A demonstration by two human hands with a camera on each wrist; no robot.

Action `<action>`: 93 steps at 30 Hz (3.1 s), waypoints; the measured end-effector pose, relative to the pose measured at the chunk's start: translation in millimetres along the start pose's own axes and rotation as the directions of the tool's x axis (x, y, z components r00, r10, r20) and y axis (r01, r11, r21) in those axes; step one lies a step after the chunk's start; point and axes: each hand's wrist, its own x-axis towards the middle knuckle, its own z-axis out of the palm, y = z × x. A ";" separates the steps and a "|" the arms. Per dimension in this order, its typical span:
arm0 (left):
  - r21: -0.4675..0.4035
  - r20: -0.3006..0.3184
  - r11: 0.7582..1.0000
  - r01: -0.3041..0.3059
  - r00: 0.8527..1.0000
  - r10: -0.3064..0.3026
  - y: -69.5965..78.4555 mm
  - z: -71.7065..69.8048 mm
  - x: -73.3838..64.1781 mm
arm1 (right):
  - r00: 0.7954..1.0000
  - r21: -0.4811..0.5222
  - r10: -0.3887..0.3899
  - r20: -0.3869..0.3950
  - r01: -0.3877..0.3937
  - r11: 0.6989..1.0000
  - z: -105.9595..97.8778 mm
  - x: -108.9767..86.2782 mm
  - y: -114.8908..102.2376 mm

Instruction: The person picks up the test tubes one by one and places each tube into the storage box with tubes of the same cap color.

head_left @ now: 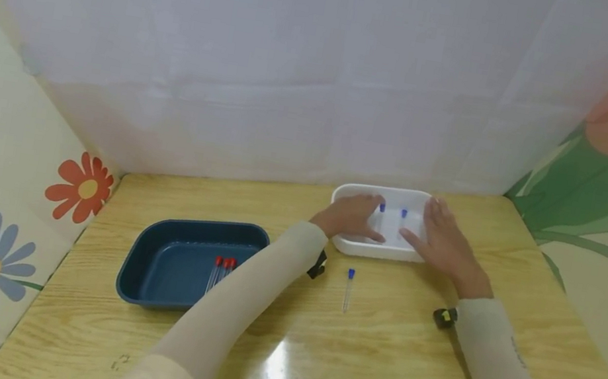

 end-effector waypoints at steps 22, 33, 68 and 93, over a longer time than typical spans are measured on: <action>0.055 0.012 0.998 0.043 0.999 -0.043 4.1 3.7 1.0 | 1.000 0.015 -0.007 -0.002 0.007 1.000 -3.1 -3.6 -3.1; 0.089 0.017 0.995 0.045 0.999 -0.047 5.3 8.1 5.1 | 1.000 0.014 -0.016 0.007 0.016 1.000 -2.0 -3.0 0.2; 0.187 0.034 0.980 0.061 0.997 -0.069 13.4 11.3 2.9 | 1.000 0.008 -0.007 0.010 0.007 1.000 -2.8 -2.3 0.9; 0.106 0.026 0.992 0.067 0.997 -0.070 14.0 -4.7 -9.3 | 1.000 0.010 -0.009 -0.013 0.009 1.000 3.3 1.8 8.0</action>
